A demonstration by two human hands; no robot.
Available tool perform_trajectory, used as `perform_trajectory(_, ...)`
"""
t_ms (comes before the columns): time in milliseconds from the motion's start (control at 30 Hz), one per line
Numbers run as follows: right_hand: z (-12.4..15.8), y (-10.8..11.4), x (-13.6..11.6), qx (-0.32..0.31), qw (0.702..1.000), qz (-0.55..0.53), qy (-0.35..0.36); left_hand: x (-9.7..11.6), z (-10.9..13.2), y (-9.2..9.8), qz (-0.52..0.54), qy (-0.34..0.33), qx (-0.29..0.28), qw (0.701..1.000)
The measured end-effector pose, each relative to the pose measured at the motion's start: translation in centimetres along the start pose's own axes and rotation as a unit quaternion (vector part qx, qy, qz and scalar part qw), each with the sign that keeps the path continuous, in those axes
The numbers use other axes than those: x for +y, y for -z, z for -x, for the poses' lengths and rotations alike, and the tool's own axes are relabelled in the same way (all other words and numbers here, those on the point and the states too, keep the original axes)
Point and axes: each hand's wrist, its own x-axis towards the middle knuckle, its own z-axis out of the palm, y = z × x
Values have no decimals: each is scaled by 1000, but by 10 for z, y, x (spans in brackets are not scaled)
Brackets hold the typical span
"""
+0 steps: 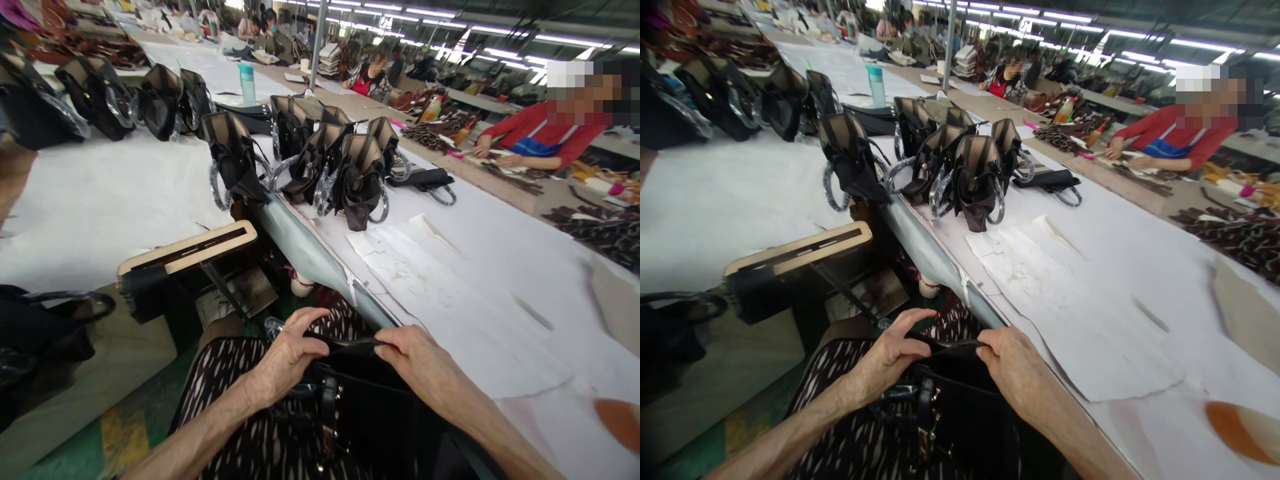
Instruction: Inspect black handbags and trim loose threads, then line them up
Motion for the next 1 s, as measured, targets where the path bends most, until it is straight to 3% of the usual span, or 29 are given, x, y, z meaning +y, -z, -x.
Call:
perform_trajectory(133, 2, 2, -6, -4, 1000, 15, 27, 6, -17, 11, -94, 34, -44, 994)
perform_trajectory(267, 2, 2, -7, -1, 1000, 15, 18, 19, -33, 15, -12, 121, -99, 988)
perform_trajectory(467, 0, 2, -3, 21, 1000, 11, 14, 32, -31, -8, 31, 191, -19, 981)
perform_trajectory(600, -1, 5, -5, 17, 1000, 1, -10, 31, -24, -17, 49, 177, 3, 983)
perform_trajectory(867, -1, 10, -19, 11, 999, 26, -21, 22, -20, -9, 34, 119, -67, 990)
perform_trajectory(1000, -3, 9, -21, 13, 999, 27, 12, 25, -28, -6, 13, 91, -76, 993)
